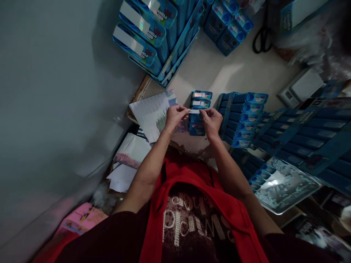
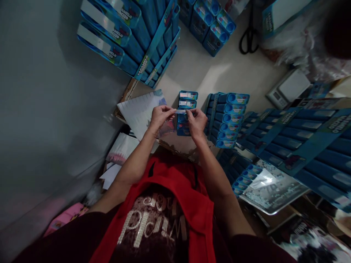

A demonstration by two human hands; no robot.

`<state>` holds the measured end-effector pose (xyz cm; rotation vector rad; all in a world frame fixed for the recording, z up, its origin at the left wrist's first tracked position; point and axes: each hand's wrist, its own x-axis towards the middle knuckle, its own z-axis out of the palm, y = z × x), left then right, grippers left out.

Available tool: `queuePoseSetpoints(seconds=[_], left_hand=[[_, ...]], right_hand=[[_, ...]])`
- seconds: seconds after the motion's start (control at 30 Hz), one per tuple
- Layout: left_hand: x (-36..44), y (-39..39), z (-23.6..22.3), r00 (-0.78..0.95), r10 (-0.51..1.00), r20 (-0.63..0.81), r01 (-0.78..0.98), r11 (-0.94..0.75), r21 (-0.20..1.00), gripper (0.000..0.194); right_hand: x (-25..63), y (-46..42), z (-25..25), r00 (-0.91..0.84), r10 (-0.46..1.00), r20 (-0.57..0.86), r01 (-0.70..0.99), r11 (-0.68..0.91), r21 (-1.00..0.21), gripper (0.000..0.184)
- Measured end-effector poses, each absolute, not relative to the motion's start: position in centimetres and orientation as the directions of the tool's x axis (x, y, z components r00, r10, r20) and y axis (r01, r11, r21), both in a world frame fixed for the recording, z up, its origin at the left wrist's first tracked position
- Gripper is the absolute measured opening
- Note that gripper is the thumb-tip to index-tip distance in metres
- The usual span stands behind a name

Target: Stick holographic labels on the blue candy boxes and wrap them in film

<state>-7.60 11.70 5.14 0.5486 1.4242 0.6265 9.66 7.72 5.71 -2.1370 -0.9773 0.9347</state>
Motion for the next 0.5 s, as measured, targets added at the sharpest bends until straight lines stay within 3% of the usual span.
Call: queuePoseSetpoints(seconds=[0.17,0.27,0.4,0.5], left_hand=[[-7.6,11.7,4.4,0.052,0.685,-0.726,-0.107,0.727,0.678,0.023],[-7.3,11.7,3.2,0.079,0.631,-0.772,-0.171,0.771,0.613,0.026],[-6.3,11.4,1.0,0.127,0.495,-0.860,-0.305,0.844,0.441,0.035],[-5.0,10.9,-0.4,0.113,0.454,-0.884,-0.394,0.837,0.380,0.037]], right_hand=[[9.7,7.9,5.3,0.475,0.804,-0.357,0.421,-0.564,-0.710,0.033],[10.3,8.1,4.7,0.539,0.776,-0.329,0.435,-0.590,-0.680,0.038],[11.3,8.4,3.3,0.547,0.729,-0.412,0.251,-0.612,-0.750,0.058],[11.5,8.6,2.8,0.484,0.717,-0.502,0.086,-0.610,-0.788,0.064]])
